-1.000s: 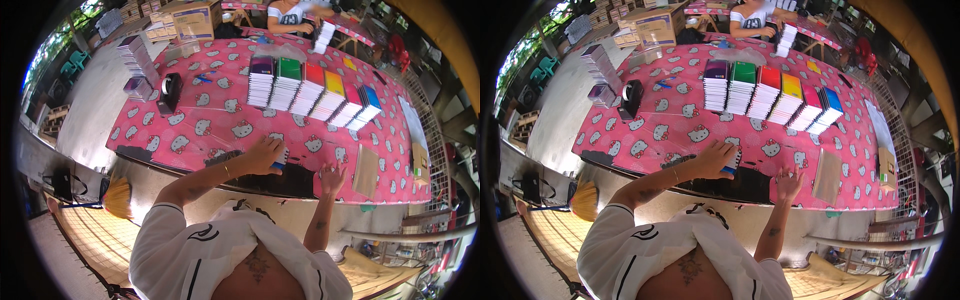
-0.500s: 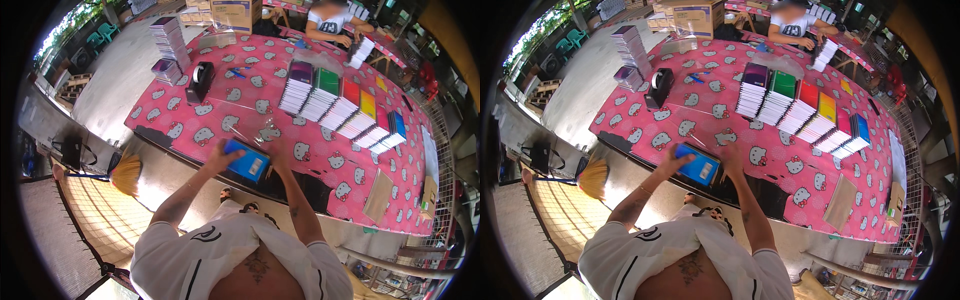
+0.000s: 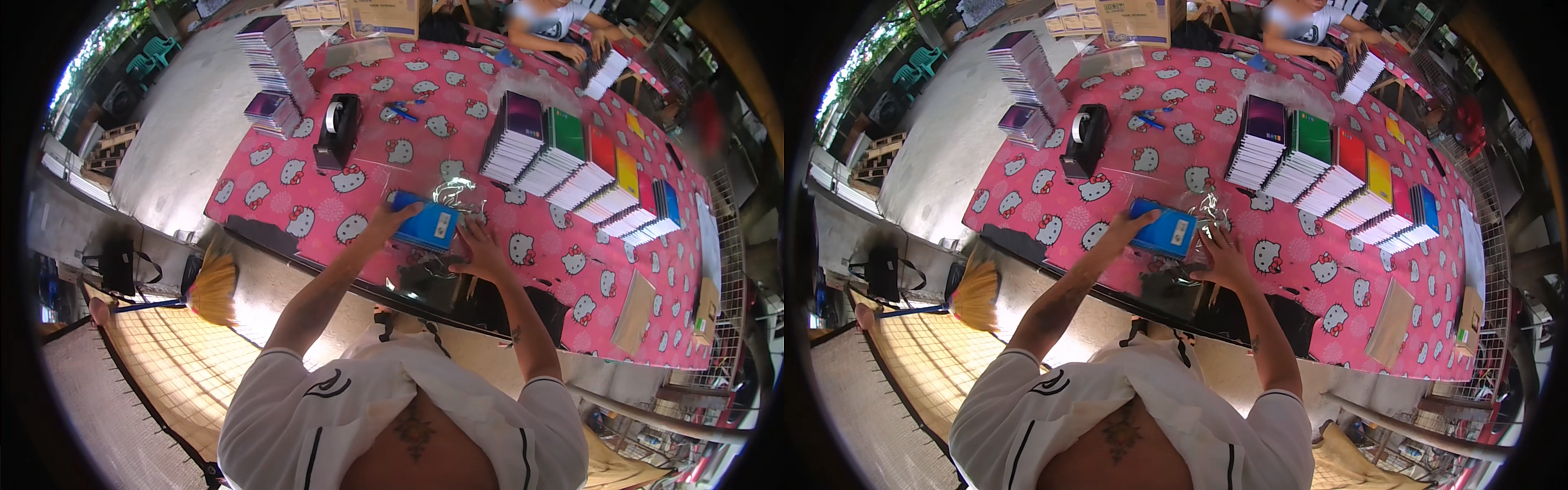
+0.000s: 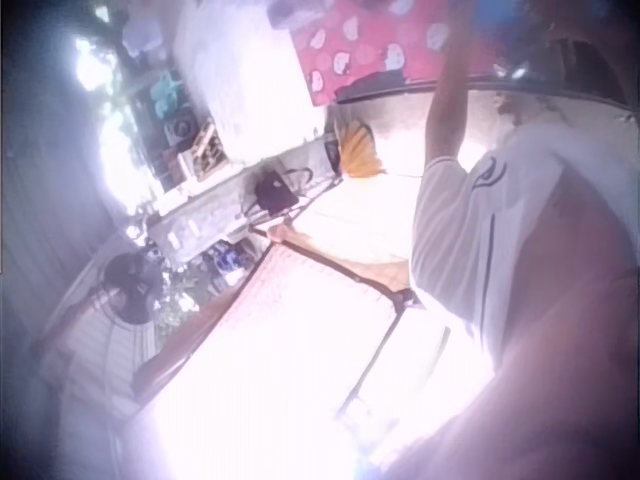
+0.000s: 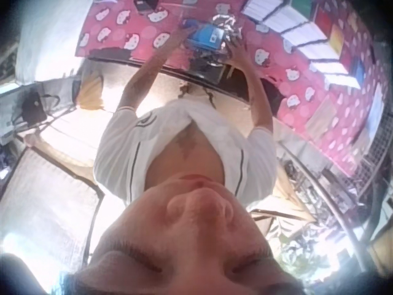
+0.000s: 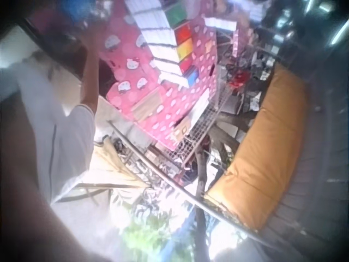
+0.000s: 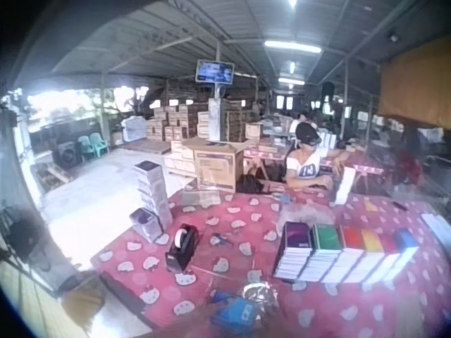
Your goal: The person organizes small colored notebooks into stacks by color and places a set of different colored notebooks into a clear plastic bag.
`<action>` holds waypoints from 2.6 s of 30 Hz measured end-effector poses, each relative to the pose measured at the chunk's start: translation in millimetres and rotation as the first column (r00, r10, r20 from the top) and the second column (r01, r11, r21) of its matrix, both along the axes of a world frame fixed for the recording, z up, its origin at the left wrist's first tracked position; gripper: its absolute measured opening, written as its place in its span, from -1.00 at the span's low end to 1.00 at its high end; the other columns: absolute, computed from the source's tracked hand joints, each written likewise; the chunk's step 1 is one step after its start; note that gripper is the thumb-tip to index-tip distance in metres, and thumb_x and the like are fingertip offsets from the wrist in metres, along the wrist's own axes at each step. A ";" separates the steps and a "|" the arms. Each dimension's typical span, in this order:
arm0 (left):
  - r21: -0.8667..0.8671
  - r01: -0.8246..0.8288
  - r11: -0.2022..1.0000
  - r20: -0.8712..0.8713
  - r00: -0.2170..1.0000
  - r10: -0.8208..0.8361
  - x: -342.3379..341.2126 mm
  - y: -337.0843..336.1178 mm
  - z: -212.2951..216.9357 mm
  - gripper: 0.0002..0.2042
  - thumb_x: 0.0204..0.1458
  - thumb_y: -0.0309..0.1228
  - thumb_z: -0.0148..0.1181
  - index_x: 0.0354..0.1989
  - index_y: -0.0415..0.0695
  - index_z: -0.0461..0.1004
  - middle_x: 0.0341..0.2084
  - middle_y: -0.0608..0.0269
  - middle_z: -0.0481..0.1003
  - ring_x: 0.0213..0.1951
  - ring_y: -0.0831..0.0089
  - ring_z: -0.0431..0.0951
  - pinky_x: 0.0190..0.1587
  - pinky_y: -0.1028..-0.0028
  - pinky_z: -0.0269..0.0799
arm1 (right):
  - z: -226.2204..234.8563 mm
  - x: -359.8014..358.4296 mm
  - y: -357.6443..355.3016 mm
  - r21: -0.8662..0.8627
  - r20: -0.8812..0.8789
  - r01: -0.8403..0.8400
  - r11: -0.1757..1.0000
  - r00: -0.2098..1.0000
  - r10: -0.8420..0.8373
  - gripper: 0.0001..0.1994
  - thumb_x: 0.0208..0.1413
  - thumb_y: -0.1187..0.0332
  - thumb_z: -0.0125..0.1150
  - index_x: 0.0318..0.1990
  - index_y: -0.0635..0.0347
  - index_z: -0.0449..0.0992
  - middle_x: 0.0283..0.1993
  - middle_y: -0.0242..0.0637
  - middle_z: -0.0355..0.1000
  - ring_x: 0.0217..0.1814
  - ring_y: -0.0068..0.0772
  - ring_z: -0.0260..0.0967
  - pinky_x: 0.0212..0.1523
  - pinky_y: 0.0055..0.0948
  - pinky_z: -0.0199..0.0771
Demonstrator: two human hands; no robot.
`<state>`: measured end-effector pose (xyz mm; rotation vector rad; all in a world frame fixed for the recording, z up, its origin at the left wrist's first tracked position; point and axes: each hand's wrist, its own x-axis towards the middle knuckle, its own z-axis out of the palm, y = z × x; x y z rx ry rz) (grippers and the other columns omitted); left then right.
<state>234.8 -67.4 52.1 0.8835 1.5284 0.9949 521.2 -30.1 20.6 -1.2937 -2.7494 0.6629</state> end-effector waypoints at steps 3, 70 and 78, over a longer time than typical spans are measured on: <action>-0.064 0.066 0.996 -0.409 0.908 -0.087 6.5 23.6 -15.1 -0.20 -0.13 0.24 0.35 -0.04 -0.38 0.52 -0.26 -0.07 0.60 -0.18 0.17 0.64 -0.12 0.27 0.54 | -0.8 -0.4 0.7 -0.018 -0.031 0.031 0.999 0.999 -0.032 0.17 -0.34 -0.23 0.51 0.48 -0.05 0.08 0.61 -0.21 -0.22 0.66 -0.06 -0.44 0.52 0.23 -0.43; 0.075 0.671 0.738 -0.362 0.708 -0.607 -67.6 64.2 3.5 -0.74 0.20 -0.29 0.25 -0.37 -0.28 0.52 -0.62 0.32 0.47 -0.52 0.61 0.45 -0.43 0.49 0.37 | 24.1 -111.1 -102.9 0.398 -0.290 0.230 0.888 0.950 -0.116 -0.78 0.02 0.37 0.29 -0.15 0.06 0.51 0.00 -0.25 0.44 0.20 -0.18 0.36 0.30 0.02 0.19; 0.234 0.664 0.710 -0.439 0.724 -0.532 -75.4 61.9 -9.2 -0.71 0.18 -0.24 0.26 -0.35 -0.27 0.55 -0.57 0.21 0.55 -0.49 0.50 0.55 -0.39 0.45 0.43 | 65.8 -139.6 -108.2 0.210 -0.457 0.418 0.884 0.841 -0.289 -0.64 0.13 0.34 0.23 0.10 0.15 0.45 0.04 -0.19 0.41 0.13 -0.09 0.39 0.23 0.03 0.27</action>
